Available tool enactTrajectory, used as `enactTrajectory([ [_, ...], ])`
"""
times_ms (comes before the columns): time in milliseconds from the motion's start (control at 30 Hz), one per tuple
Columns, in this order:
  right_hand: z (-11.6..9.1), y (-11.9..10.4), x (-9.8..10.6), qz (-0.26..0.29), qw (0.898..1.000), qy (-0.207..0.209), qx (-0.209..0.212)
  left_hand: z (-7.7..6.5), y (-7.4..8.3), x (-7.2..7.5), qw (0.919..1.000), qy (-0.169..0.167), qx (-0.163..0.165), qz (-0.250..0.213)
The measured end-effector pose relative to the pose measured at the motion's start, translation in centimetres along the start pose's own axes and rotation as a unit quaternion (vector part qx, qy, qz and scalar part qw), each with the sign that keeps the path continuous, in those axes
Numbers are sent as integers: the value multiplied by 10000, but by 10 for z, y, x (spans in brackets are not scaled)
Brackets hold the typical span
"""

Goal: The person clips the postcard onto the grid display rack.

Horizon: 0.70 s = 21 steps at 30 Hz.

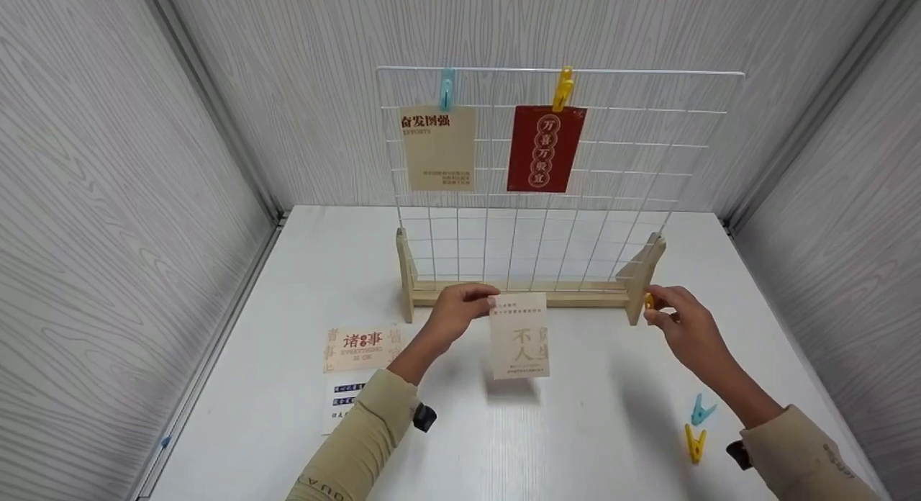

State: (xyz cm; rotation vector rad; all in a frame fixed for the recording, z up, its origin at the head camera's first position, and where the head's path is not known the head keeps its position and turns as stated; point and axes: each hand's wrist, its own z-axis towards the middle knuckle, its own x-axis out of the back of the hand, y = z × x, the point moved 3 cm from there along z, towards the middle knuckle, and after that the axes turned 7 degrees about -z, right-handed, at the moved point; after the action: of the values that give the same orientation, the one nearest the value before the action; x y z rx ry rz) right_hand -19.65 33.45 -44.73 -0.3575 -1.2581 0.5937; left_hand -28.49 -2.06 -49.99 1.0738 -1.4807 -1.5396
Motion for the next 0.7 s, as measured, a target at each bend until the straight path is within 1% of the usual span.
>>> enactTrajectory([
  [100, 4, -3, 5, 86, 9997, 177, 113, 6, 7, -6, 10000, -33, -25, -10],
  [233, 10, -7, 11, 60, 9989, 391, 245, 14, 17, -14, 9999, -71, -119, 27],
  [400, 17, -14, 19, 17, 9979, 568, 325, 22, 32, -25, 9993, -231, -286, 53],
  [700, 30, -26, 40, 253, 9958, 827, 286, 34, 52, -41, 9979, -404, -500, 69],
])
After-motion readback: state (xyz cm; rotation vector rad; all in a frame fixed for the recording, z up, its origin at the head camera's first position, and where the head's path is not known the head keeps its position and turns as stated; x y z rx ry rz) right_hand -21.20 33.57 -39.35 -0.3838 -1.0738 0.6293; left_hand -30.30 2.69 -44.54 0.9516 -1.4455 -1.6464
